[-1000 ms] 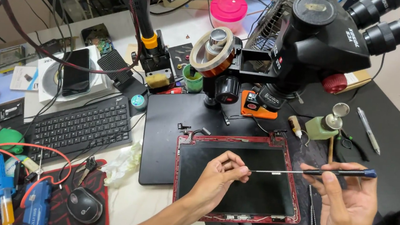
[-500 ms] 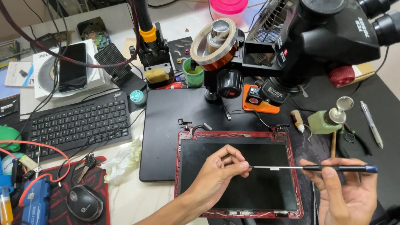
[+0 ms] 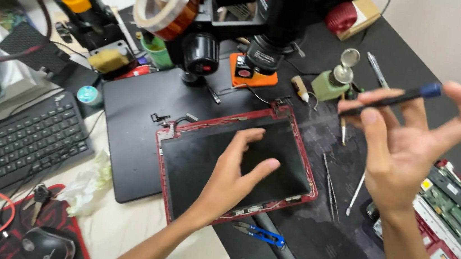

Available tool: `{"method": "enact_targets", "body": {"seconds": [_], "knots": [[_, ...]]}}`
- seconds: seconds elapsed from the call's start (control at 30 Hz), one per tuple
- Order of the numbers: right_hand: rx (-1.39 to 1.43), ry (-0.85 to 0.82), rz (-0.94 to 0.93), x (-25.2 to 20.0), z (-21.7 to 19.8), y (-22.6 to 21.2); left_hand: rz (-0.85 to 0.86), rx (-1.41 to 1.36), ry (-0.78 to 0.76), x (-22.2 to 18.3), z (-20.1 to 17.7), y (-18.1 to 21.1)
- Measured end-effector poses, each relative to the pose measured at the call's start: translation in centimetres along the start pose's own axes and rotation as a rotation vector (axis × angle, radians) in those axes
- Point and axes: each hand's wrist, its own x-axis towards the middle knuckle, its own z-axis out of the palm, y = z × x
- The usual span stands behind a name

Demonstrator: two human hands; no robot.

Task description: The person repairs a disassembled laptop at a workbench. They use a screwdriver to unscrew components from the screen bezel and hinge area, manipulate small hinge and bracket parts by hand, reposition the screen assembly, and work on the exposed laptop chassis with a screwdriver.

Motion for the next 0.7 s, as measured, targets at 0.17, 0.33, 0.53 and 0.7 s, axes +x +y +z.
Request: {"method": "enact_targets", "body": {"seconds": [0.17, 0.33, 0.53, 0.7], "knots": [[-0.275, -0.193, -0.345, 2.7, -0.1, 3.7, 0.429, 0.775, -0.119, 1.1, 2.2, -2.8], [-0.231, -0.250, -0.316, 3.4, 0.0, 6.0, 0.471, 0.979, -0.129, 2.2, 3.4, -4.3], [-0.264, -0.264, -0.298, 3.2, 0.1, 6.0, 0.508, 1.048, -0.203, 1.1, 2.8, -4.5], [-0.307, -0.256, -0.328, 2.8, -0.1, 6.9, 0.491, 1.060, -0.267, 0.4, 2.7, -4.2]]}}
